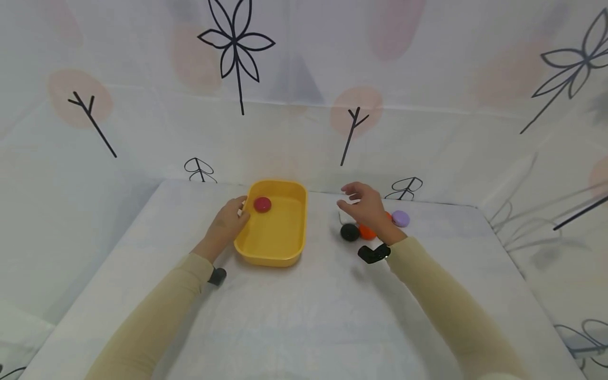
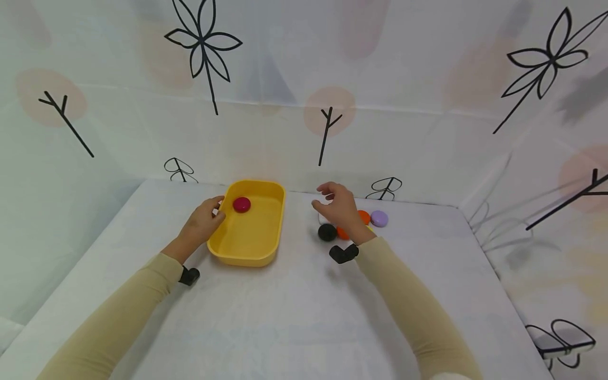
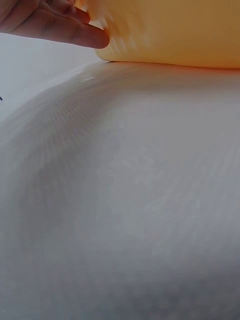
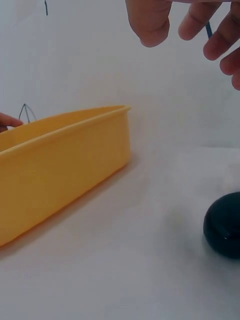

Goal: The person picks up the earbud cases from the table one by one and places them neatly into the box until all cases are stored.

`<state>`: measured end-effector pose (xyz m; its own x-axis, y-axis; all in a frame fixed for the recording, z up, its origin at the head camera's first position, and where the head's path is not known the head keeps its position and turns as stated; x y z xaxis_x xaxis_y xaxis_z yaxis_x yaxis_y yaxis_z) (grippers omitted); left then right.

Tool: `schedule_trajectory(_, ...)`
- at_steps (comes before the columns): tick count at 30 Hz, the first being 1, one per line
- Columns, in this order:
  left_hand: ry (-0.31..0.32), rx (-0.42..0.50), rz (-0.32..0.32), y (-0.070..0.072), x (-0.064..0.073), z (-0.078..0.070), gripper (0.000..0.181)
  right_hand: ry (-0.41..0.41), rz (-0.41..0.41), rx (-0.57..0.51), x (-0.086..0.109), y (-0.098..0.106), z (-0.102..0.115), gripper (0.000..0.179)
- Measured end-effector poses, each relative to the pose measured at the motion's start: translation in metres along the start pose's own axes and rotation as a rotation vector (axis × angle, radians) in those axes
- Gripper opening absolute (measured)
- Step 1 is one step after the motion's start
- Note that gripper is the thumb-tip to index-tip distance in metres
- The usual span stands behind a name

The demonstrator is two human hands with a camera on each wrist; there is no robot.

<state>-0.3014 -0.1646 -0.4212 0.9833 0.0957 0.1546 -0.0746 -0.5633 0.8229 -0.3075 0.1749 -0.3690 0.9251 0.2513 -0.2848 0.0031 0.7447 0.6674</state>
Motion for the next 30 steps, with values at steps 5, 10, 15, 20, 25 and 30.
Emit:
schedule_trajectory(5, 0.003, -0.005, -0.005, 0.0, -0.002, 0.0, 0.055, 0.008, -0.011, -0.014, -0.008, -0.009, 0.007, 0.036)
schedule_trajectory(10, 0.009, 0.004, 0.007, -0.001, -0.002, 0.001, 0.055, 0.032, -0.007, -0.031, -0.016, -0.017, 0.015, 0.036)
schedule_trajectory(15, 0.015, 0.003, 0.013, -0.001, 0.0, 0.001, 0.054, 0.042, -0.002, -0.045, -0.025, -0.024, 0.027, 0.036)
schedule_trajectory(20, 0.01, 0.004, 0.006, 0.001, -0.001, 0.001, 0.055, 0.046, -0.017, -0.06, -0.037, -0.033, 0.04, 0.033)
schedule_trajectory(25, 0.016, -0.001, 0.011, 0.002, -0.001, 0.002, 0.055, 0.051, -0.015, -0.084, -0.047, -0.044, 0.049, 0.03)
schedule_trajectory(30, 0.026, 0.006, 0.033, 0.0, -0.002, 0.003, 0.055, 0.044, 0.009, -0.09, -0.054, -0.055, 0.058, 0.03)
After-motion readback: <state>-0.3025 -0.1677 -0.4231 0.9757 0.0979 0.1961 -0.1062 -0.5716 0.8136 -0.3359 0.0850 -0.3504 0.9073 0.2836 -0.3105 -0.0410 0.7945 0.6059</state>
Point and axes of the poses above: each hand's wrist, its own x-axis away from the middle knuckle, its own y-axis out of the back of the hand, z = x × y, the point moved 4 cm from there along -x, towards the middle knuckle, and after that the axes turned 10 degrees about y, right-handed, at the moved point
